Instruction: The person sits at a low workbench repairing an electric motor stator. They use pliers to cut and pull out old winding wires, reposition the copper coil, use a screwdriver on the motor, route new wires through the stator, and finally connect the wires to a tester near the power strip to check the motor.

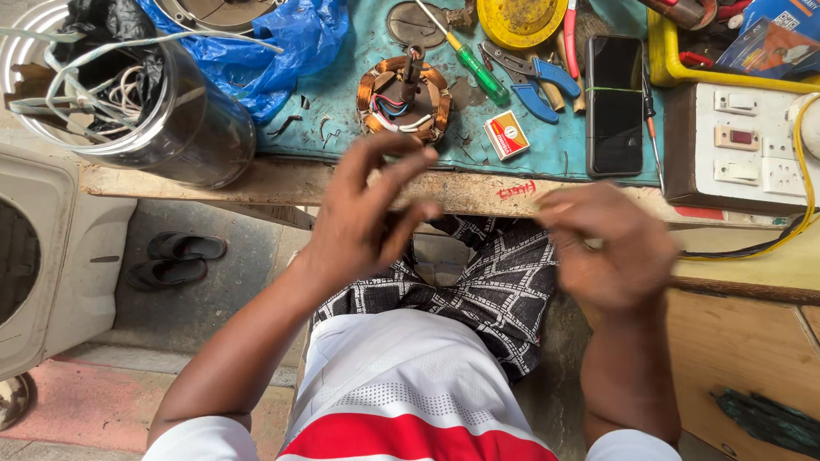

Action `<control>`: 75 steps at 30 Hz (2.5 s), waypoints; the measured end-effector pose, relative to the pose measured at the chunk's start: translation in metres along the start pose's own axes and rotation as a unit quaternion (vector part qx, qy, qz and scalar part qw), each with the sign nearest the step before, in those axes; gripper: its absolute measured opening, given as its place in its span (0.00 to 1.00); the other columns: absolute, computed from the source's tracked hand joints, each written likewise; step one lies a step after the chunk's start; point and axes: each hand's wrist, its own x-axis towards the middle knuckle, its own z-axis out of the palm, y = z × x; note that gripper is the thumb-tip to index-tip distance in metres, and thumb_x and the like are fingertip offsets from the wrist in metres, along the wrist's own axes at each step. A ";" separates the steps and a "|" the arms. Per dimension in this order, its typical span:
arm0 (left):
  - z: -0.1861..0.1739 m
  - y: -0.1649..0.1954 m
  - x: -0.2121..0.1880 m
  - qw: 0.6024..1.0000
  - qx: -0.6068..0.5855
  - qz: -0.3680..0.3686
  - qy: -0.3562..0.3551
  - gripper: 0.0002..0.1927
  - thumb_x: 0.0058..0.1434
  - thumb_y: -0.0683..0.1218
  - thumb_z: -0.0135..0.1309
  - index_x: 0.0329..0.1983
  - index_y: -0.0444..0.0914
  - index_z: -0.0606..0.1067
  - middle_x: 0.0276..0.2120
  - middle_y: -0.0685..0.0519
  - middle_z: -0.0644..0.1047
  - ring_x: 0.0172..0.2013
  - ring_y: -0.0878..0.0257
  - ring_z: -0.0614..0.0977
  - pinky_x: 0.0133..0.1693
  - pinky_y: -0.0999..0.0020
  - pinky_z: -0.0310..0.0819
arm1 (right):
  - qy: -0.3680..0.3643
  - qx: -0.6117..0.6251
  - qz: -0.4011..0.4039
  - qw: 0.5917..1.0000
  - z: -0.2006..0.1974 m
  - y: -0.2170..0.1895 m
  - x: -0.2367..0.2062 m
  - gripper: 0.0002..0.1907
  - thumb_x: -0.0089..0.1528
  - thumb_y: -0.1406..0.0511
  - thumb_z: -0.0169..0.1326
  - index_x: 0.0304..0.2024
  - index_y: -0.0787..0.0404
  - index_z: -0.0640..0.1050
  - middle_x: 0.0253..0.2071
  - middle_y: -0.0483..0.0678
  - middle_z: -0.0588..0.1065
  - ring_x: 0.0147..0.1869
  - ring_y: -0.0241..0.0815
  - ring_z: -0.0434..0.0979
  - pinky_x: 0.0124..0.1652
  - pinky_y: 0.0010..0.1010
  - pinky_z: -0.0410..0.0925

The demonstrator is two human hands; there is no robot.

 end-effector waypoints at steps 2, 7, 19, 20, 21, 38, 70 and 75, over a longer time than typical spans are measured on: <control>-0.005 0.023 -0.012 0.995 0.001 0.079 -0.068 0.28 0.61 0.53 0.64 0.62 0.37 0.73 0.54 0.43 0.74 0.47 0.50 0.78 0.47 0.58 0.73 | -0.105 -0.014 -0.049 0.993 0.016 -0.006 -0.013 0.17 0.55 0.81 0.61 0.42 0.66 0.72 0.40 0.57 0.79 0.41 0.50 0.82 0.38 0.35 0.75; 0.001 0.032 -0.013 0.979 0.042 0.125 -0.153 0.18 0.61 0.45 0.58 0.53 0.36 0.76 0.46 0.49 0.77 0.45 0.54 0.80 0.45 0.58 0.74 | -0.108 0.103 -0.003 0.989 0.041 -0.007 -0.035 0.16 0.60 0.79 0.61 0.43 0.64 0.69 0.43 0.55 0.79 0.39 0.46 0.81 0.37 0.32 0.74; 0.007 0.026 -0.013 0.984 0.024 0.007 -0.176 0.16 0.48 0.39 0.60 0.41 0.38 0.74 0.36 0.49 0.72 0.40 0.48 0.78 0.41 0.53 0.72 | -0.055 0.117 0.062 0.990 0.058 0.002 -0.040 0.07 0.62 0.74 0.62 0.43 0.68 0.81 0.35 0.52 0.77 0.37 0.40 0.79 0.35 0.28 0.72; 0.007 0.027 -0.012 0.984 0.019 -0.002 -0.175 0.16 0.48 0.39 0.61 0.41 0.39 0.73 0.37 0.50 0.72 0.40 0.49 0.78 0.42 0.53 0.72 | -0.053 0.109 0.062 0.991 0.058 0.004 -0.038 0.07 0.61 0.74 0.62 0.42 0.67 0.81 0.36 0.51 0.77 0.37 0.40 0.79 0.35 0.28 0.72; 0.005 0.026 -0.011 0.986 0.023 -0.003 -0.163 0.16 0.49 0.39 0.61 0.41 0.39 0.74 0.36 0.49 0.72 0.39 0.48 0.78 0.41 0.53 0.72 | -0.050 0.102 0.062 0.992 0.057 0.005 -0.037 0.07 0.61 0.74 0.63 0.42 0.67 0.81 0.36 0.51 0.77 0.38 0.40 0.79 0.36 0.28 0.72; -0.024 -0.025 0.038 0.986 0.134 -0.095 -0.012 0.09 0.68 0.44 0.63 0.41 0.37 0.75 0.33 0.48 0.72 0.32 0.49 0.78 0.32 0.54 0.69 | -0.036 -0.194 0.021 0.980 0.083 0.036 0.031 0.05 0.62 0.74 0.63 0.40 0.64 0.80 0.36 0.49 0.74 0.38 0.48 0.79 0.36 0.37 0.72; -0.023 -0.034 0.039 0.985 0.120 -0.116 -0.035 0.09 0.66 0.46 0.63 0.42 0.38 0.75 0.33 0.48 0.74 0.32 0.48 0.79 0.31 0.53 0.70 | 0.000 -0.205 0.067 0.977 0.102 0.042 0.027 0.05 0.63 0.73 0.62 0.40 0.64 0.78 0.37 0.50 0.72 0.35 0.49 0.78 0.33 0.38 0.70; -0.021 -0.036 0.036 0.985 0.121 -0.120 -0.036 0.10 0.66 0.46 0.64 0.40 0.37 0.74 0.32 0.48 0.73 0.31 0.49 0.79 0.30 0.53 0.70 | 0.028 -0.190 0.081 0.978 0.110 0.047 0.019 0.05 0.63 0.74 0.60 0.41 0.65 0.78 0.37 0.50 0.73 0.34 0.43 0.80 0.31 0.34 0.71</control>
